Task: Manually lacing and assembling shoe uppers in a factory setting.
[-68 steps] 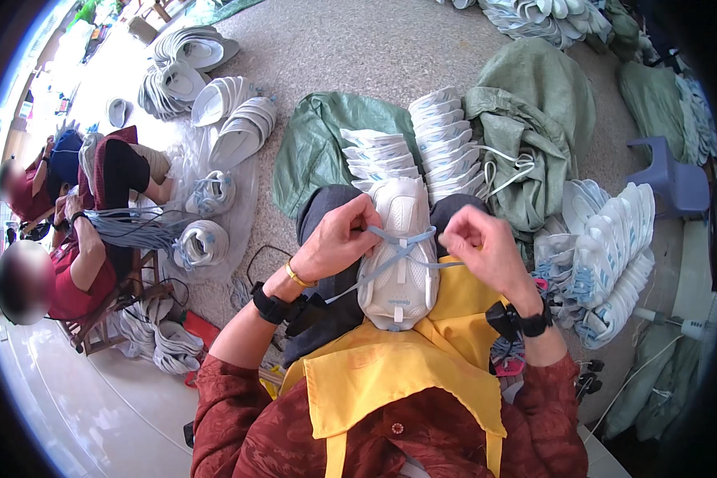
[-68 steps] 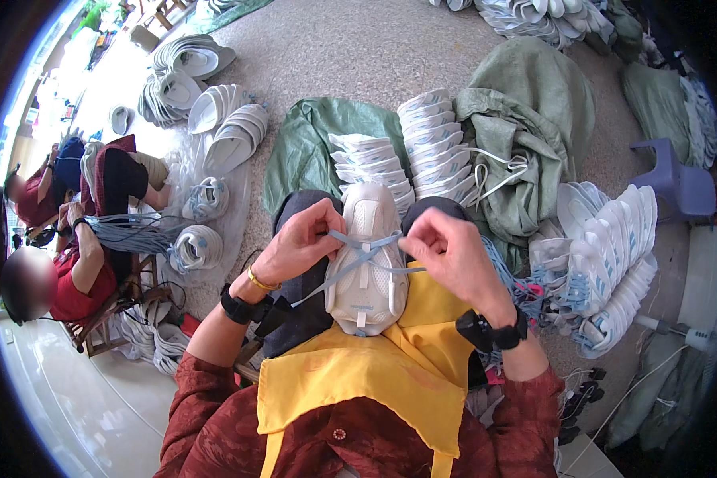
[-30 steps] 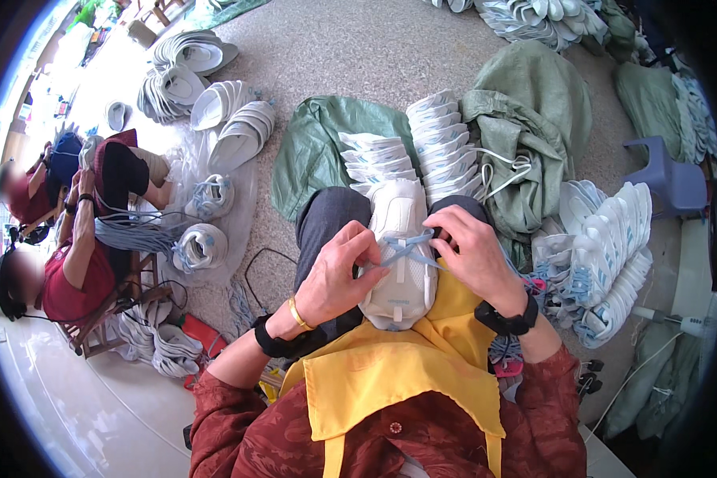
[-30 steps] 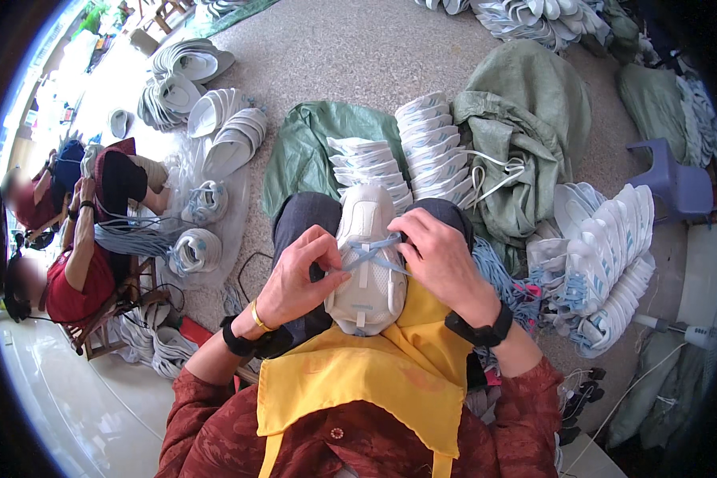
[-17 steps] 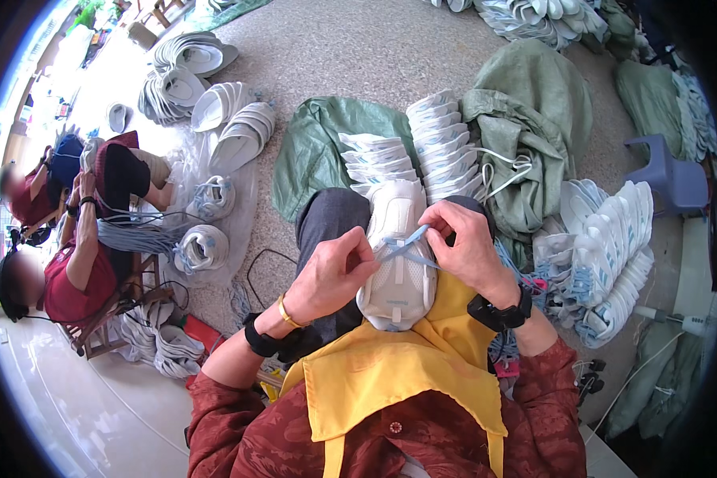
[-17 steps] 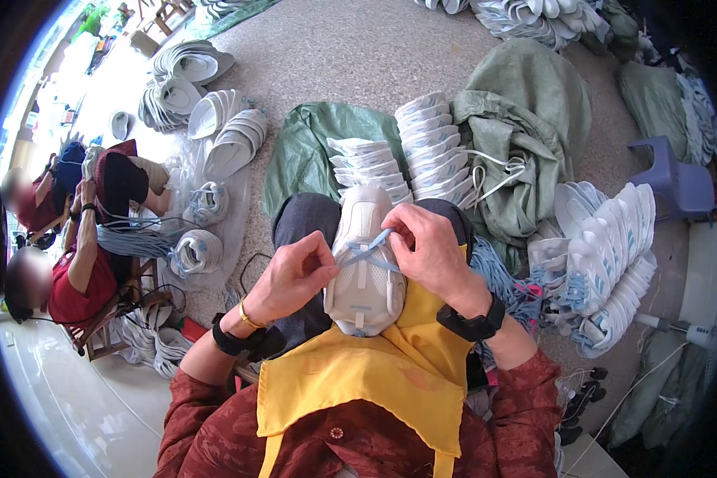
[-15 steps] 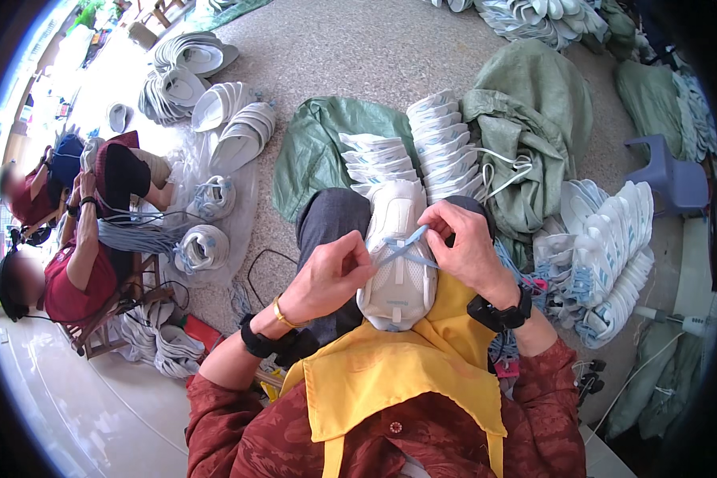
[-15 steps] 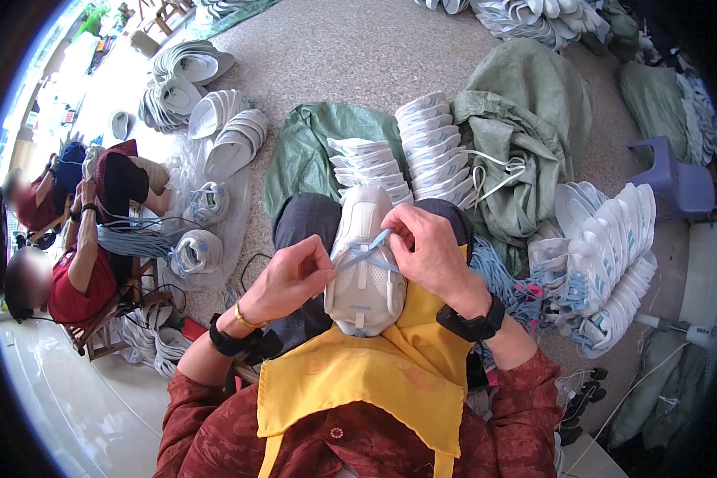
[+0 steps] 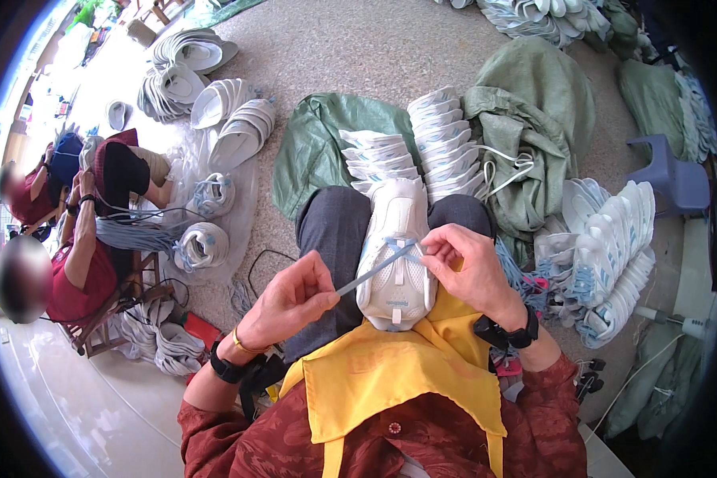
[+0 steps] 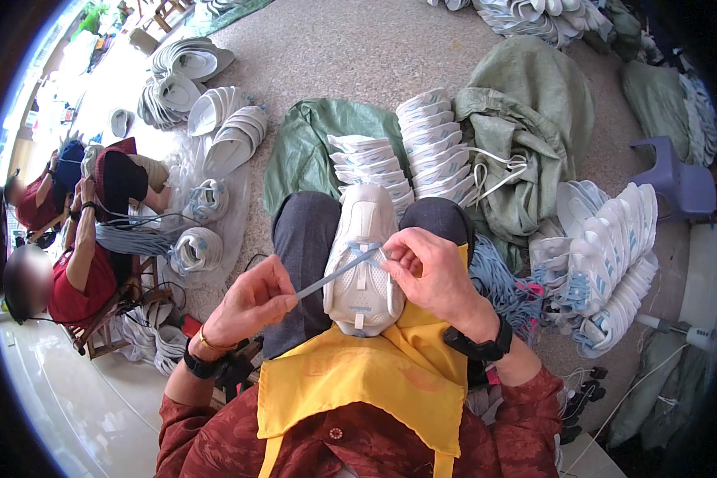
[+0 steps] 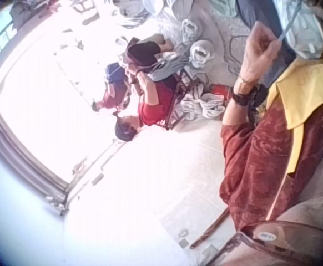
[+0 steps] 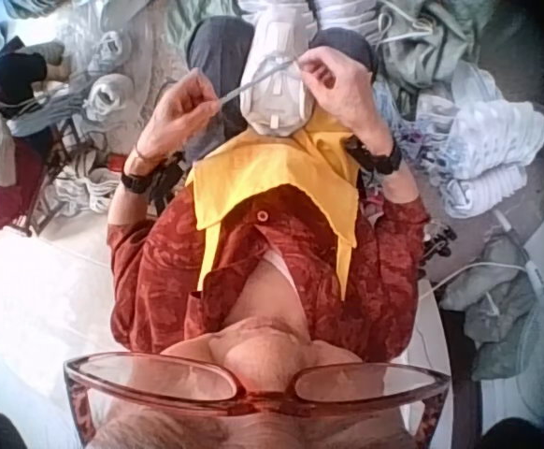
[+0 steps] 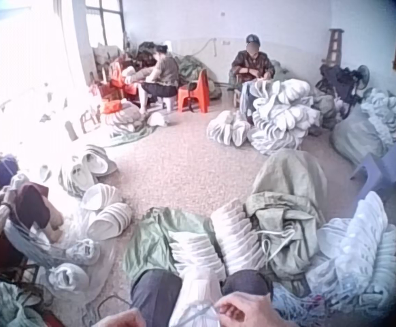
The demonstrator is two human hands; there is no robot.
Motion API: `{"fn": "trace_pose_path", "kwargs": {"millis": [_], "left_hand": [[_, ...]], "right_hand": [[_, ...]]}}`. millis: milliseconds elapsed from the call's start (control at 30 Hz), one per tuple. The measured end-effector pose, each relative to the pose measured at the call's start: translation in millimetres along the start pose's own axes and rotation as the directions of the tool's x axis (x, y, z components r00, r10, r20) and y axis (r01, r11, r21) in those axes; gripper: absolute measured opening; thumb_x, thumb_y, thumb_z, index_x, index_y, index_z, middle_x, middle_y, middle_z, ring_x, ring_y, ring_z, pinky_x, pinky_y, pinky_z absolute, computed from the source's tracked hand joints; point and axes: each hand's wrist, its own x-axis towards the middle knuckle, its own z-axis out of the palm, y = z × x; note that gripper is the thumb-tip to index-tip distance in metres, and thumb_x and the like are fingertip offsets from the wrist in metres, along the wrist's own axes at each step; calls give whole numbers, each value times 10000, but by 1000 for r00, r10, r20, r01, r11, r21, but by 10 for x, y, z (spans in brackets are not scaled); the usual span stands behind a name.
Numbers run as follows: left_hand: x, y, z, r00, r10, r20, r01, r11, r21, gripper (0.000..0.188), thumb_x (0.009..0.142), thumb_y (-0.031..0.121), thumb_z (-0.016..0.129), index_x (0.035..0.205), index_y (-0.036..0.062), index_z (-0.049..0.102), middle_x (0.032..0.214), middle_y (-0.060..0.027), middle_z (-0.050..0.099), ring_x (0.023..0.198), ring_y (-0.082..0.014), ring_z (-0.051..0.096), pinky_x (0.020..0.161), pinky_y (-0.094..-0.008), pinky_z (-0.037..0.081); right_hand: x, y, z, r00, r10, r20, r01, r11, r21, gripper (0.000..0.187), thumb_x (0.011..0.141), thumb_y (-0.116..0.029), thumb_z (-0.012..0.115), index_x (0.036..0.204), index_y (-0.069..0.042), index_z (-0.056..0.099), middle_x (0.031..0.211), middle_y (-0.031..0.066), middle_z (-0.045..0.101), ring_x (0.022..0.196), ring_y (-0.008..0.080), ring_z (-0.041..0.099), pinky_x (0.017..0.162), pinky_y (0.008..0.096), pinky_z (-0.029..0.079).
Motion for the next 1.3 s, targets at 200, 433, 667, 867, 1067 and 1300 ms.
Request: {"fn": "trace_pose_path", "kwargs": {"millis": [200,433,667,867,1067,1300], "left_hand": [[50,36,80,984,173,-45,-171,984,57,147,1003,19,657,1009,56,515,844,58,468,716,-14,439,597,-214,362],[173,4,-16,864,504,16,-364,600,712,152,883,-7,719,886,25,570,789,-71,535,662,-227,573,587,-346,437],[64,73,-152,854,519,22,-293,446,846,106,919,63,683,929,42,580,810,-149,533,737,-396,612,617,-467,484],[-137,-105,-403,877,475,-68,-184,464,866,101,924,59,675,923,35,577,859,-155,544,776,-406,607,661,-476,487],[-274,-236,-590,790,586,-180,-72,380,922,126,847,-21,676,886,12,560,911,-169,550,924,-394,569,790,-453,474],[-517,-410,-1074,729,507,-459,197,488,851,107,857,-48,633,870,3,540,803,-158,559,779,-371,588,689,-439,462]], "right_hand": [[-66,-64,20,997,-61,38,65,993,-102,174,870,-31,783,1016,-5,691,890,71,673,726,167,684,642,285,552],[-159,-21,-7,974,-226,15,220,931,-290,124,899,-26,726,1012,-9,677,942,133,653,802,339,682,705,403,558],[-248,34,-72,977,-211,11,198,896,-397,109,885,-12,726,988,-16,689,914,123,656,798,332,682,687,401,551],[-450,101,-404,988,-93,-125,47,943,-330,96,875,16,729,961,-25,727,807,126,666,709,302,669,622,369,519],[-886,415,-866,950,98,-295,-201,918,-342,98,880,24,736,972,-6,744,805,88,694,661,175,633,603,298,482],[-1403,995,-1428,850,226,-476,-386,882,-269,98,910,13,703,1000,16,741,841,55,715,683,92,602,619,262,478]]}}
